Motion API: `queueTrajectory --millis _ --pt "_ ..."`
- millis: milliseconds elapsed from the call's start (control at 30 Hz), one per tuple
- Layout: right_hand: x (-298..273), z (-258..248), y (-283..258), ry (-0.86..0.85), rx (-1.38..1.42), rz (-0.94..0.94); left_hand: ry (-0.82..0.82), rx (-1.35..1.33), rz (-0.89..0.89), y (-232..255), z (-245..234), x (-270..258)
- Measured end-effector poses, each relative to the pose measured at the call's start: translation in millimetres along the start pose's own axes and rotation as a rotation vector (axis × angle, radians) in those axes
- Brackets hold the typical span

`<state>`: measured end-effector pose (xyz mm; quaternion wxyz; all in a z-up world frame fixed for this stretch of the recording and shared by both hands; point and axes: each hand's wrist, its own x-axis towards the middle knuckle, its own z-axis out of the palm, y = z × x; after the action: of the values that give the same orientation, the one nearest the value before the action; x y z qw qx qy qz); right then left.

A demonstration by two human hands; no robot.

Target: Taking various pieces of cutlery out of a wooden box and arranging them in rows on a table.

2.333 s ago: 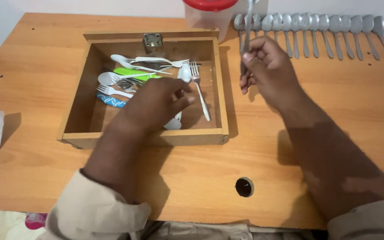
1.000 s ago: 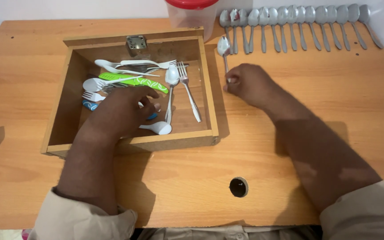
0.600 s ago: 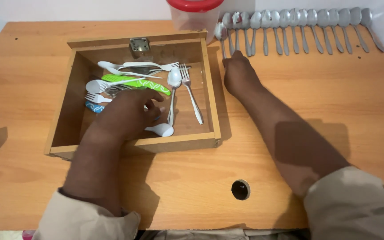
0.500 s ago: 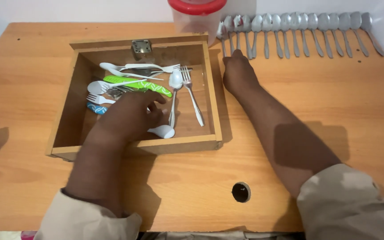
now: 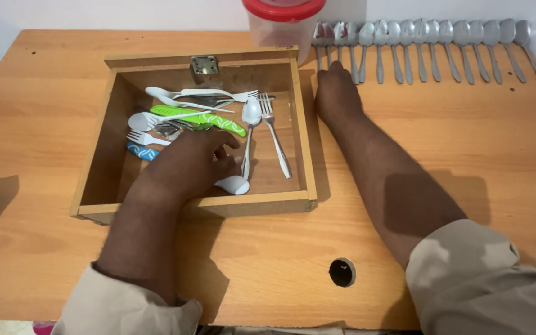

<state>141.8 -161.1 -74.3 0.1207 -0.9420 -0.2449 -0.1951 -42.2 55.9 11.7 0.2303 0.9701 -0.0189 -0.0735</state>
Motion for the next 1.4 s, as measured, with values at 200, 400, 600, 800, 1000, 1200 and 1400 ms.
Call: queueTrajectory --millis 200,400,600,800,1000,1200,1400 --pt "-3 -4 -4 0.085 -0.028 -0.042 0.0 0.008 0.01 2 -2 -2" --pt "-5 -4 -3 0.084 0.023 -0.05 0.001 0.014 0.003 1 1 1" --pt "-13 -10 -6 0.034 0.088 0.004 0.025 -0.005 0.007 2 0 0" --pt "-23 -13 -2 -0.098 0.114 0.151 -0.046 0.124 0.001 17 4 0" --pt "-38 -29 -14 -0.146 0.135 0.1 -0.108 0.212 -0.037 8 21 11" --pt "-55 -41 -20 -0.176 0.163 0.072 -0.105 0.331 -0.063 10 25 21" --pt "-70 -50 -21 -0.189 0.14 0.041 -0.041 0.258 -0.207 1 30 28"
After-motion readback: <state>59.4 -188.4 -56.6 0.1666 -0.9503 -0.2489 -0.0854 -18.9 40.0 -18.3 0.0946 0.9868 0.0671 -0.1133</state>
